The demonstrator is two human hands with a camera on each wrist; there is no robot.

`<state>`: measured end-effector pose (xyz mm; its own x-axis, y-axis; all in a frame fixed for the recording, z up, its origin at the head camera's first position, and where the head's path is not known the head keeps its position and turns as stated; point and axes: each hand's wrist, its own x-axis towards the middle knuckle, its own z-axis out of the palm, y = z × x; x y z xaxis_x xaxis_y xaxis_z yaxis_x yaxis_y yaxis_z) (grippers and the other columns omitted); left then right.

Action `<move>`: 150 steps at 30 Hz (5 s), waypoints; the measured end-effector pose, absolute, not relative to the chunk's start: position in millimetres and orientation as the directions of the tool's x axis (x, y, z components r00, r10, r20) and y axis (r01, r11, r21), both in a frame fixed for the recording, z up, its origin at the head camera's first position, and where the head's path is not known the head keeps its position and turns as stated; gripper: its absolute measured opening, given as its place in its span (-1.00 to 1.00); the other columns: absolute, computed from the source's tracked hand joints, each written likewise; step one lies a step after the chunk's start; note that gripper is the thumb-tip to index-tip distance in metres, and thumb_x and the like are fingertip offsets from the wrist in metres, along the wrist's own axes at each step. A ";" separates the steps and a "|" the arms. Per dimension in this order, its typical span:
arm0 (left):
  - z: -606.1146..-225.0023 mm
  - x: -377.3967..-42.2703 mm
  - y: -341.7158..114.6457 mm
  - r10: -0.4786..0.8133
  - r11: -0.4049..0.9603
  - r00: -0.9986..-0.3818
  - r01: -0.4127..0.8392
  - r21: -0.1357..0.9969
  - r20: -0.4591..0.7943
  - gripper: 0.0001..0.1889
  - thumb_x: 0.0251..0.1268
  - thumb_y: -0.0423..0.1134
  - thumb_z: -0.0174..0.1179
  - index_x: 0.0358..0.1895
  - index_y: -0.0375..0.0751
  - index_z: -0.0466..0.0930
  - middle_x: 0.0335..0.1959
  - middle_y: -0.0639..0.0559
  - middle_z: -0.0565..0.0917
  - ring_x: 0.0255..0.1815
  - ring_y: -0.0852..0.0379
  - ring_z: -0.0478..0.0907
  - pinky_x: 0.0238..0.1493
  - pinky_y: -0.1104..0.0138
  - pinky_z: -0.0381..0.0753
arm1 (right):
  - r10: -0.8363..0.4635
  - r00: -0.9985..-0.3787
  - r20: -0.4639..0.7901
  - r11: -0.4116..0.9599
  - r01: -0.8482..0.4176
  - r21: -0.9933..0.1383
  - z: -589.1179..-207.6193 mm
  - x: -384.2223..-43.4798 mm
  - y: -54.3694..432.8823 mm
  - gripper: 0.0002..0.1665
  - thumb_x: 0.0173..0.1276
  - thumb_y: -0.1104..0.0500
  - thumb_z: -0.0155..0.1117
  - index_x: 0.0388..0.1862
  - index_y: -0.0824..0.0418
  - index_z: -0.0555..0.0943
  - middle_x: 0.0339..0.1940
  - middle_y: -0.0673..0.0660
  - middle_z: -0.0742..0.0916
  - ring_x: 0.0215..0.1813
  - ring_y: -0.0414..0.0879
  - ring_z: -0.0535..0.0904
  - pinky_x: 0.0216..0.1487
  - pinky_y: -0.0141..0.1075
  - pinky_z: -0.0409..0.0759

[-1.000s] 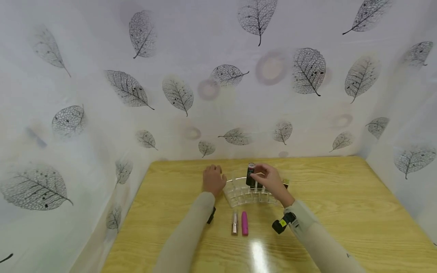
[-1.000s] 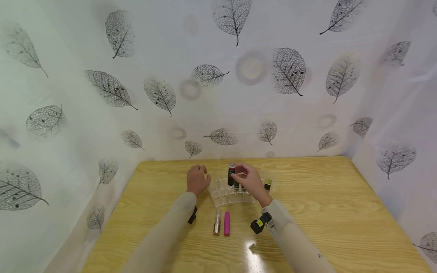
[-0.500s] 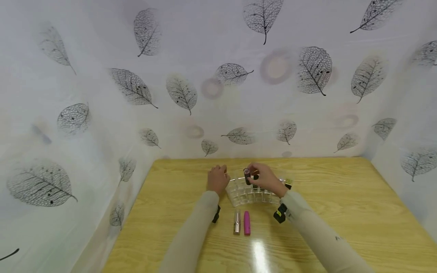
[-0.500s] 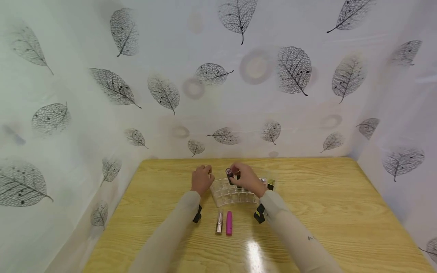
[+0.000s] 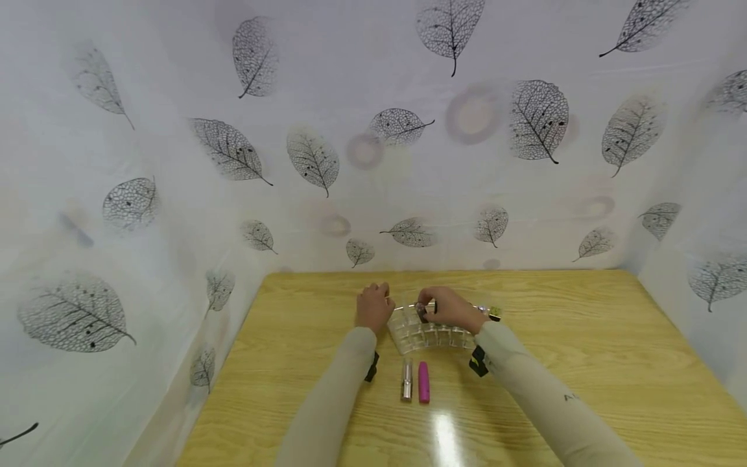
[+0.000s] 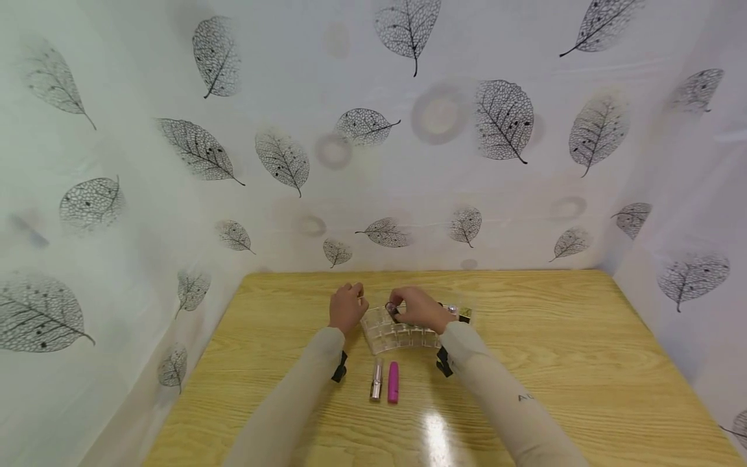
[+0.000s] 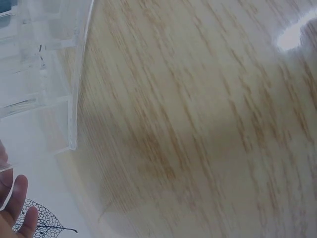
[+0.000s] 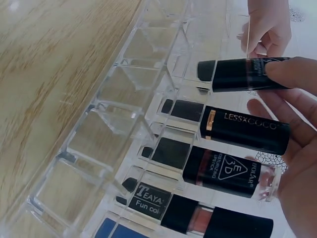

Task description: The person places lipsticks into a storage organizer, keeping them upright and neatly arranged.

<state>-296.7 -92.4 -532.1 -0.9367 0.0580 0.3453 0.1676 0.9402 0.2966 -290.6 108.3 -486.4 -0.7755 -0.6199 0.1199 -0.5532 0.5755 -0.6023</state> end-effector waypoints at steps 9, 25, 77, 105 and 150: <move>-536.3 -300.1 -92.0 0.048 0.937 -0.949 0.151 0.315 0.313 -0.93 0.17 -0.23 0.12 -0.38 -0.12 0.46 -0.44 0.01 0.52 -0.42 0.05 0.41 -0.34 0.20 0.35 | -0.627 -0.769 0.125 0.641 -0.600 -0.479 -484.3 -290.8 111.3 -0.80 0.03 0.37 0.33 -0.32 0.20 0.64 -0.34 0.07 0.72 -0.36 -0.09 0.60 -0.26 -0.24 0.56; -543.6 -302.5 -91.2 0.038 0.950 -0.944 0.135 0.281 0.327 -0.95 0.16 -0.23 0.12 -0.36 -0.07 0.45 -0.42 0.01 0.52 -0.41 0.03 0.45 -0.34 0.18 0.40 | -0.444 -0.857 0.262 0.693 -0.514 -0.505 -464.4 -248.3 117.4 -0.69 0.21 0.27 0.29 -0.05 0.31 0.58 -0.07 0.21 0.67 0.03 0.14 0.56 0.06 0.00 0.52; -537.9 -299.5 -91.1 0.033 0.937 -0.950 0.137 0.321 0.310 -0.95 0.21 -0.24 0.10 -0.35 -0.09 0.43 -0.41 0.00 0.51 -0.41 0.05 0.42 -0.35 0.21 0.37 | -0.101 -0.990 -0.104 0.697 0.004 -0.717 -546.0 -168.7 90.8 -0.81 -0.05 0.25 0.39 -0.46 0.28 0.56 -0.61 0.05 0.59 -0.60 -0.16 0.45 -0.54 -0.36 0.43; -536.5 -298.4 -90.3 0.014 0.931 -0.946 0.130 0.340 0.322 -0.94 0.17 -0.26 0.12 -0.38 -0.10 0.43 -0.43 -0.01 0.51 -0.43 0.05 0.42 -0.37 0.23 0.36 | -0.212 -0.832 0.513 0.554 -0.534 -0.638 -450.4 -154.3 114.7 -0.52 -0.09 0.39 0.49 -0.11 0.20 0.62 -0.31 0.01 0.67 -0.35 -0.27 0.56 -0.36 -0.46 0.59; -539.2 -302.4 -88.9 -0.004 0.940 -0.943 0.110 0.323 0.333 -0.93 0.15 -0.24 0.15 -0.33 -0.11 0.49 -0.39 -0.04 0.56 -0.36 0.01 0.51 -0.28 0.15 0.47 | 0.274 -0.736 0.620 0.462 -0.464 -0.756 -538.1 -232.1 26.4 -0.65 0.14 0.30 0.37 -0.09 0.35 0.54 -0.27 0.21 0.63 -0.28 -0.04 0.59 -0.34 -0.19 0.63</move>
<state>-302.4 -88.9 -539.2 -0.9429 -0.0040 0.3331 0.1100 0.9401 0.3227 -232.1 26.4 -538.1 -0.7356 0.2739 0.6195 -0.4644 0.4619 -0.7557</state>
